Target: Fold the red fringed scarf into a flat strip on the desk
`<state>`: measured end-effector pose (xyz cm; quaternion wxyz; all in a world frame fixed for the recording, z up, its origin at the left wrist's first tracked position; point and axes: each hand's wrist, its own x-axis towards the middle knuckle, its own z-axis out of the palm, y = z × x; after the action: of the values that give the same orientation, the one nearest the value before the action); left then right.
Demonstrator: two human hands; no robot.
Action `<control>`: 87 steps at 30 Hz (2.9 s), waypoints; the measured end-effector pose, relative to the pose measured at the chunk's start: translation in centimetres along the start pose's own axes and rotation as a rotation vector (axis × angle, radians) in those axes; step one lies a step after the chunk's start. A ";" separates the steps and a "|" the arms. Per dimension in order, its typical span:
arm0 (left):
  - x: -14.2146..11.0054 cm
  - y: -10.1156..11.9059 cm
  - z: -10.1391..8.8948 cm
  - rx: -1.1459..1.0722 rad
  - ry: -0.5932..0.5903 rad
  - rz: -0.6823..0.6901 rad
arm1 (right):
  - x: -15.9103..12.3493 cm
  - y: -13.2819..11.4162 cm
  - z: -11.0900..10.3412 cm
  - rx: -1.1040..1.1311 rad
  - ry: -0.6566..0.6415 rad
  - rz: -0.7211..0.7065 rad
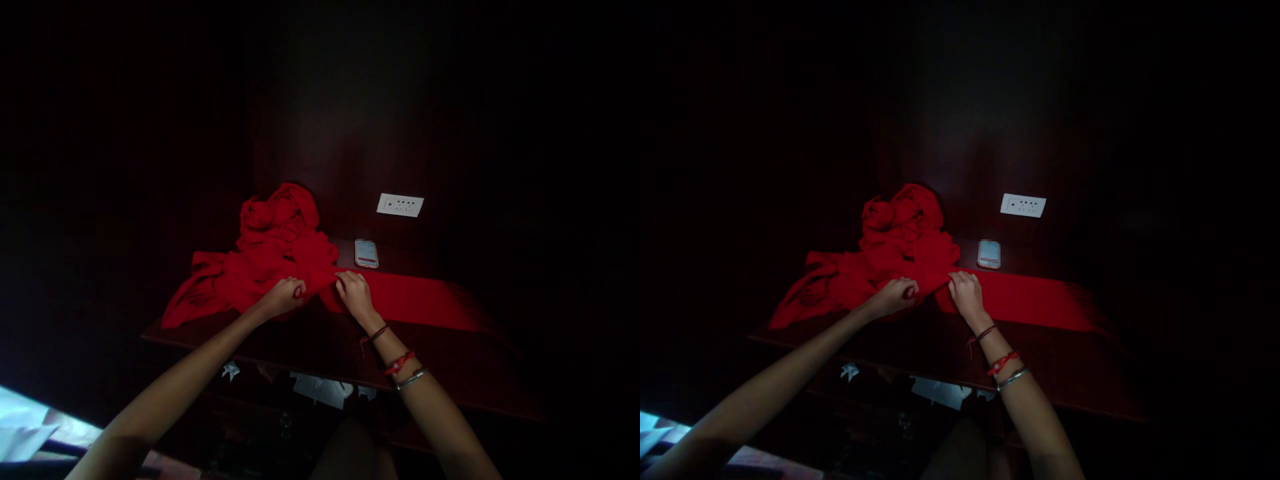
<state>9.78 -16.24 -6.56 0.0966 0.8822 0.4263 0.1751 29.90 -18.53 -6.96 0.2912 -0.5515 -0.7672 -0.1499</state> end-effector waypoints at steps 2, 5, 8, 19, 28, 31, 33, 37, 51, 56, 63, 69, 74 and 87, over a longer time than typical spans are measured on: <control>-0.3 0.1 -0.1 0.056 0.027 0.076 | 0.0 0.6 -0.2 0.013 0.015 0.013; -0.8 0.3 -0.6 0.067 -0.033 0.166 | -0.1 1.5 -0.7 0.037 0.037 0.052; -0.9 0.2 -1.4 0.199 -0.092 0.157 | -0.3 2.2 -1.3 0.069 0.029 0.079; -1.6 -1.0 -11.0 0.815 0.018 0.036 | -0.5 1.5 -1.9 0.085 0.005 0.036; -3.3 -5.3 -13.3 0.808 0.075 -0.166 | -1.1 -1.7 -0.5 0.259 -0.241 -0.126; -4.8 -7.2 -11.5 0.780 0.001 -0.315 | -1.5 -1.2 0.1 0.282 -0.433 -0.127; -5.4 -7.4 -10.6 0.812 -0.012 -0.471 | -1.7 -0.6 0.4 0.258 -0.569 -0.112; -4.5 -4.1 -8.4 0.718 -0.201 -0.451 | -2.1 0.1 0.8 0.221 -0.715 -0.128; -3.0 -3.8 0.2 0.244 -0.377 0.017 | -3.7 1.3 0.0 0.163 -0.637 -0.211; -1.3 -0.6 -0.3 0.293 -0.188 0.103 | -3.8 2.6 -2.4 0.164 -0.550 -0.075; 2.5 0.4 3.2 0.276 -0.068 0.224 | -5.7 6.1 -2.9 -0.044 -0.731 0.263; 2.4 -1.9 4.1 0.245 -0.214 0.235 | -6.4 7.2 -3.1 -0.031 -0.785 0.231; 3.9 0.3 3.0 0.252 -0.244 0.183 | -4.8 7.0 -3.2 -0.033 -0.662 0.305; 8.0 2.5 6.6 0.203 -0.281 0.037 | -2.5 6.3 -1.9 -0.017 -0.696 0.312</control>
<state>18.79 -11.64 -10.01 0.0623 0.9109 0.4079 0.0075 36.89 -19.29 -7.52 0.0278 -0.6821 -0.7256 0.0863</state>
